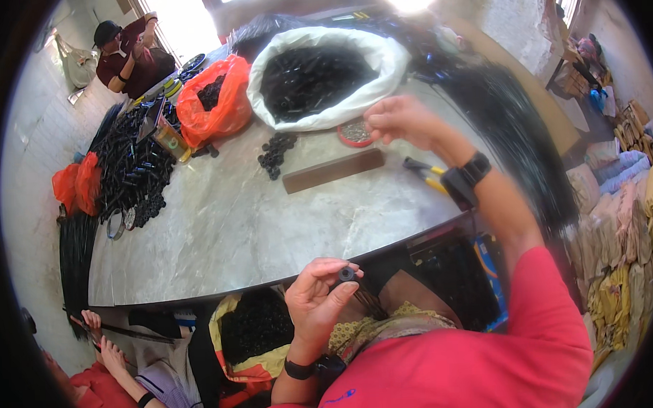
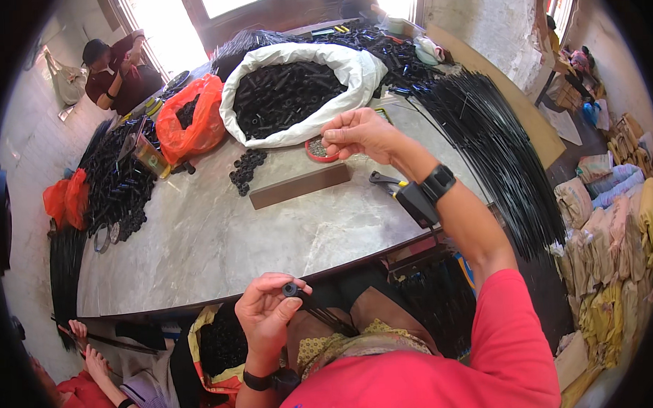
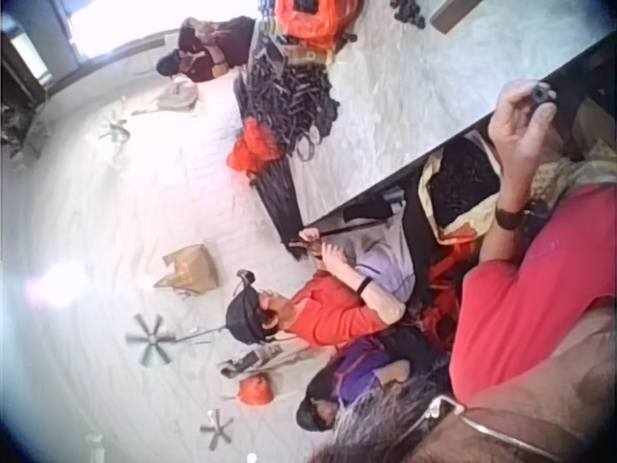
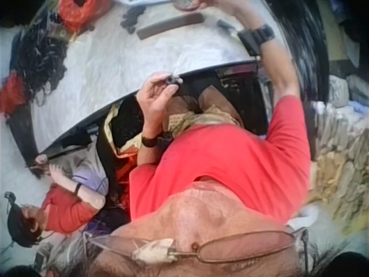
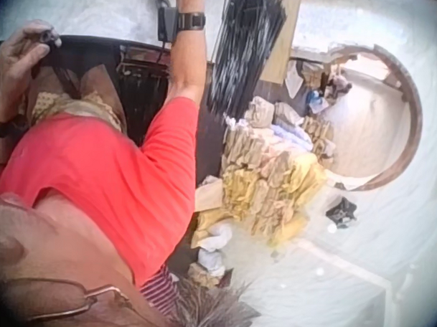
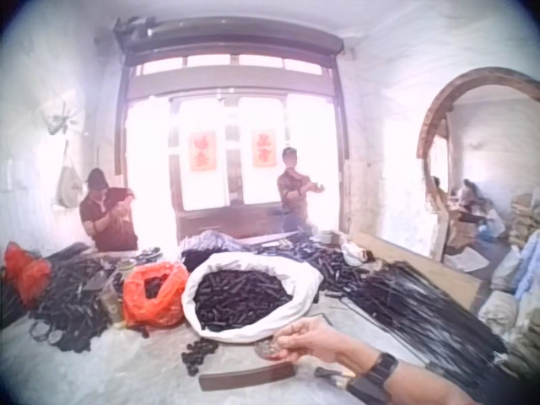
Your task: Assemble umbrella frames and ribs in a factory setting.
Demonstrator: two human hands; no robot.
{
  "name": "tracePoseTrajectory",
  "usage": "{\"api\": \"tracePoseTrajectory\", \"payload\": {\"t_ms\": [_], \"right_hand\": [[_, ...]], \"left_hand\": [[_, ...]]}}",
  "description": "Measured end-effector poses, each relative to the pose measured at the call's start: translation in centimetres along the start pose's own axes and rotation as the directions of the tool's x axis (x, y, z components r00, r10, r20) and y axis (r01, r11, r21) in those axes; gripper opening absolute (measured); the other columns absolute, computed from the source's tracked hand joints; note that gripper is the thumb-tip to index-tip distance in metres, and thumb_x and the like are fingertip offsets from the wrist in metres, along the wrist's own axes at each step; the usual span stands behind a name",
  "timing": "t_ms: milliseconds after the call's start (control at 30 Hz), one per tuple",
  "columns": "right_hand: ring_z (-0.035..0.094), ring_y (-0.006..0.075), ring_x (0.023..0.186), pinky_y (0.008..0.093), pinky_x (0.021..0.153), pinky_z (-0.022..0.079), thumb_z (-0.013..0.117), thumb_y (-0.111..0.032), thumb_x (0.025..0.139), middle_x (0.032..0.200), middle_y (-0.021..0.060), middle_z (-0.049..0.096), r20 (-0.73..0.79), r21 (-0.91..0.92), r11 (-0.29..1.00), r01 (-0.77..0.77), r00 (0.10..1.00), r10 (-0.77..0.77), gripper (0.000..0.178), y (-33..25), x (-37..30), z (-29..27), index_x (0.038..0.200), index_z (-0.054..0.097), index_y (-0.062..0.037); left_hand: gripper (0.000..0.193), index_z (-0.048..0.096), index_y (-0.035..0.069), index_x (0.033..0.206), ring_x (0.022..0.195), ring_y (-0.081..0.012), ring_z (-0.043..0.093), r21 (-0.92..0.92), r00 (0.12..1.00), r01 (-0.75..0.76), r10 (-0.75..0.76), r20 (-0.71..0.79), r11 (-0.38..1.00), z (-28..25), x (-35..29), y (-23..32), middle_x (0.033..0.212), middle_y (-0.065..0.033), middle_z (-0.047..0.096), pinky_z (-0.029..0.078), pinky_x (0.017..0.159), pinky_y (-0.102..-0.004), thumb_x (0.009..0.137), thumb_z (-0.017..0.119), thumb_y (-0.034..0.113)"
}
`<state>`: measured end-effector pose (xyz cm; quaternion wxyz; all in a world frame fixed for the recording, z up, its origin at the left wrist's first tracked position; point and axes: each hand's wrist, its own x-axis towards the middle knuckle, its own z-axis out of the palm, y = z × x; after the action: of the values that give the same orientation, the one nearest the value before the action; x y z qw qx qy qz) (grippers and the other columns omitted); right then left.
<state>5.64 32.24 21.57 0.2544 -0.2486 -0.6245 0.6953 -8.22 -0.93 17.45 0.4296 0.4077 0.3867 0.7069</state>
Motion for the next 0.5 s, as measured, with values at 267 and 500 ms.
{"api": "tracePoseTrajectory", "payload": {"t_ms": [267,500], "right_hand": [[0.069,0.0123,0.074,0.0233,0.061,0.057,0.064,-0.014,0.097,0.091,0.0072,0.070,0.183,0.496,0.866,0.064,0.967,-0.176,0.015,1.2,-7.5,3.3,0.104,0.067,-0.0012],[0.069,0.0153,0.077,0.0231,0.062,0.056,0.065,-0.007,0.094,0.092,0.0102,0.069,0.242,0.587,0.810,0.014,0.951,-0.191,0.014,2.1,-10.9,6.1,0.106,0.066,0.0004]], "left_hand": [[0.031,0.060,-0.004,0.111,0.093,-0.0261,0.067,0.015,1.000,-0.021,0.021,0.016,1.000,1.2,-0.3,-0.1,0.104,-0.0170,0.064,0.055,0.087,-0.0375,0.082,0.068,-0.011],[0.031,0.060,-0.003,0.111,0.091,-0.0258,0.067,0.046,0.999,-0.028,0.029,-0.028,0.999,1.7,-0.7,0.0,0.101,-0.0158,0.065,0.054,0.084,-0.0357,0.083,0.072,-0.005]]}}
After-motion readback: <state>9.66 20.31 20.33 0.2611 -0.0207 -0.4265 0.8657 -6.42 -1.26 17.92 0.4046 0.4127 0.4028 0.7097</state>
